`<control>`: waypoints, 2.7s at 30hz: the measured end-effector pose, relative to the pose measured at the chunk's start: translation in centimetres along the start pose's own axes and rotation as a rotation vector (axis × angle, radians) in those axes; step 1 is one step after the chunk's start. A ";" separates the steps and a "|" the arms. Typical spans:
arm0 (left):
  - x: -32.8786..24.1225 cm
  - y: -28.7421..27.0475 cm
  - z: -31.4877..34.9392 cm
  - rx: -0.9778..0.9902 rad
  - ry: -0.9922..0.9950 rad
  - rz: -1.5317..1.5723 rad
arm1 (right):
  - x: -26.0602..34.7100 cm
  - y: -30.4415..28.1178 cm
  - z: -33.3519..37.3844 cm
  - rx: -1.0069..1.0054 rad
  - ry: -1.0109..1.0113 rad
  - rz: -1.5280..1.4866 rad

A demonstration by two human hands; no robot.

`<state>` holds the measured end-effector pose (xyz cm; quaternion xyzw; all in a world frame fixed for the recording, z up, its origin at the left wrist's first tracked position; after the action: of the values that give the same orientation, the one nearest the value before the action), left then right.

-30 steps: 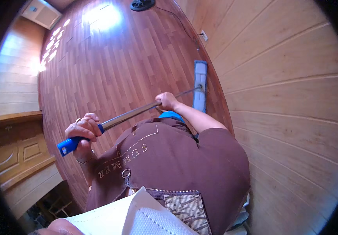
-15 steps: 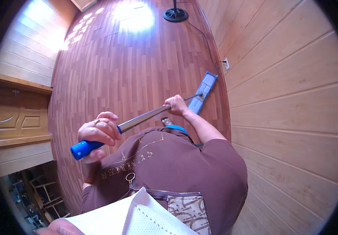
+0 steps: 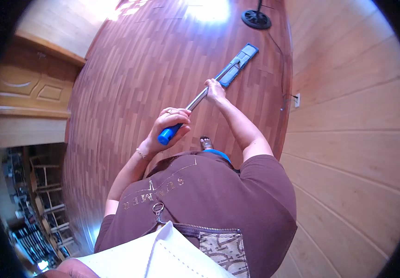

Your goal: The person mops the wooden floor using a flat mop.

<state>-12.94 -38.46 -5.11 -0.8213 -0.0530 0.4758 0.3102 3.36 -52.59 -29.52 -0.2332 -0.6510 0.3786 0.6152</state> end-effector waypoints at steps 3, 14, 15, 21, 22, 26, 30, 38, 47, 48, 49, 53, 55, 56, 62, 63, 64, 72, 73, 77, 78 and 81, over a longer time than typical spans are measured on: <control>1.8 0.3 1.8 -0.163 -0.045 0.004 | 1.2 2.4 -2.3 0.057 -0.092 0.032; -8.3 -6.8 11.0 -0.504 -0.247 -0.270 | 18.4 8.8 4.5 0.297 -0.779 0.022; -10.1 -7.4 12.4 -0.548 -0.248 -0.283 | 20.1 9.4 6.5 0.355 -0.820 0.032; -23.7 -8.1 20.0 -0.865 -0.182 -0.484 | 29.8 10.2 23.4 0.624 -1.195 -0.016; -25.6 -7.3 20.9 -0.801 -0.213 -0.525 | 30.4 9.8 26.0 0.638 -1.251 -0.155; -33.3 -4.0 24.5 -0.780 -0.194 -0.697 | 32.7 9.9 38.0 0.960 -1.414 0.119; -39.9 -0.7 27.4 -0.780 -0.433 -0.860 | 32.8 9.1 48.1 1.229 -1.564 -0.003; -49.7 6.7 30.9 -0.824 -0.361 -0.927 | 30.9 5.3 60.9 1.603 -1.709 -0.203; -49.8 7.3 31.3 -0.672 -0.324 -0.737 | 28.0 3.8 59.2 1.457 -1.882 -0.107; -49.1 7.2 31.3 -0.678 -0.262 -0.706 | 27.7 3.8 57.9 1.439 -1.869 -0.104; -48.5 7.2 31.0 -0.690 -0.210 -0.682 | 27.3 3.7 56.6 1.449 -1.846 -0.079; -43.8 6.5 28.1 -0.621 -0.186 -0.570 | 25.8 2.7 49.6 1.353 -1.755 0.042; -40.6 6.1 26.0 -0.670 -0.133 -0.546 | 24.2 3.6 44.9 1.259 -1.682 0.057; -38.6 5.8 24.7 -0.695 -0.106 -0.519 | 23.5 3.8 42.0 1.175 -1.618 0.071; -28.9 4.4 15.4 -0.622 -0.135 -0.325 | 17.5 1.3 26.4 0.903 -1.311 0.088; -27.8 4.2 13.9 -0.626 -0.118 -0.306 | 16.3 1.2 24.3 0.849 -1.301 0.048; -26.3 4.1 12.7 -0.632 -0.125 -0.246 | 15.4 0.6 22.2 0.813 -1.257 0.006; -15.5 3.9 4.4 -0.593 -0.157 0.087 | 6.8 -2.7 8.1 0.597 -0.972 0.056; -14.1 4.1 3.5 -0.573 -0.180 0.145 | 5.6 -3.2 7.1 0.589 -0.941 0.087; -9.7 4.8 0.3 -0.438 -0.203 0.299 | 0.5 -5.0 3.9 0.517 -0.770 0.167; -8.8 4.7 -0.3 -0.425 -0.235 0.316 | -0.4 -5.6 3.2 0.477 -0.742 0.156; -5.2 4.0 -2.3 -0.287 -0.194 0.383 | -2.0 -7.8 1.0 0.349 -0.679 0.146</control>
<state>-14.72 -44.75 -2.65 -0.8024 0.0069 0.5902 0.0884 3.91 -59.03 -24.67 -0.0322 -0.7252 0.5819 0.3667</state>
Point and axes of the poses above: each hand's wrist, its own z-axis away from the middle knuckle, its own y-axis out of the palm, x = y × z, the point moved 7 cm from there along -z, towards the middle knuckle, and after that the axes turned 1 degree about -z, right-handed, at the moved point
